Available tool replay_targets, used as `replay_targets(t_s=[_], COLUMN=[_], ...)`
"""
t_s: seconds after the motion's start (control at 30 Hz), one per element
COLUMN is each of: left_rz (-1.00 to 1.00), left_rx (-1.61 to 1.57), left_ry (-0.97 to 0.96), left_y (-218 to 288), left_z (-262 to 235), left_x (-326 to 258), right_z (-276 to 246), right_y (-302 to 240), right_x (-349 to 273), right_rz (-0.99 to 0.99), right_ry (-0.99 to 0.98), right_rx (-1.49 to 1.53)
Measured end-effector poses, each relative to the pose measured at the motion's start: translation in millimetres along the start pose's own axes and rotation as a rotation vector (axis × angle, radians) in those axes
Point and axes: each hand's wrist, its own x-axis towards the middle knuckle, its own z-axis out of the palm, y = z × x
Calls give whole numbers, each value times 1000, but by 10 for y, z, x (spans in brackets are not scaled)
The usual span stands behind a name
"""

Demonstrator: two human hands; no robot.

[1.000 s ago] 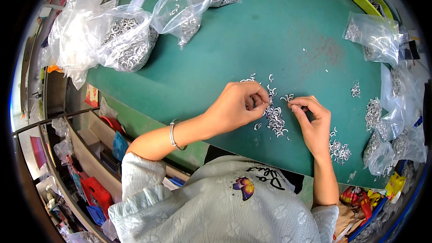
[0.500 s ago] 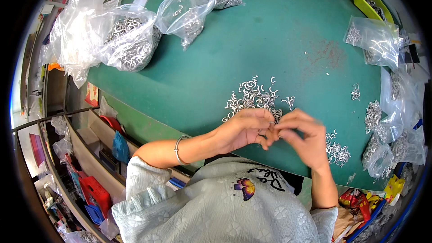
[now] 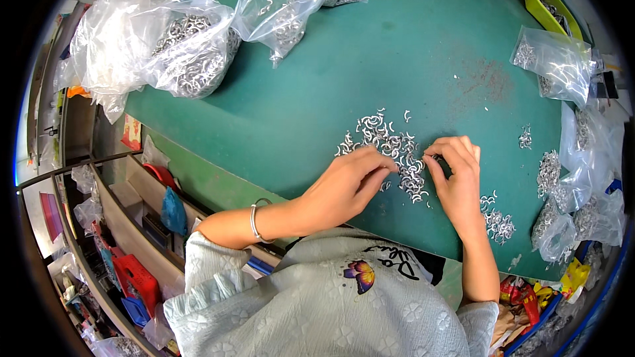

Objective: The person sorts small crescent-shaped metal pieces by hand on a green surface, gathering them into their palm and placing them into a plastic bag.

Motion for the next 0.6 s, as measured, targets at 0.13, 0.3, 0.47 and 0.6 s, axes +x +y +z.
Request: replay_targets(t_s=[0.13,0.3,0.47,0.6], left_rz=[154,223,228,221], left_rx=[378,565,603,558], left_ry=[66,-54,-66,-120], left_y=[-50,-201,-163,-155], left_z=[62,64,-17,51], left_x=[257,470,470,513], right_z=[34,29,-60,0], right_y=[-32,-50,-16,-42], right_x=[5,-124,-220,-222], right_rz=[-16,21,57,117], right_ry=[27,-61,37,116], right_rx=[114,112,208,294])
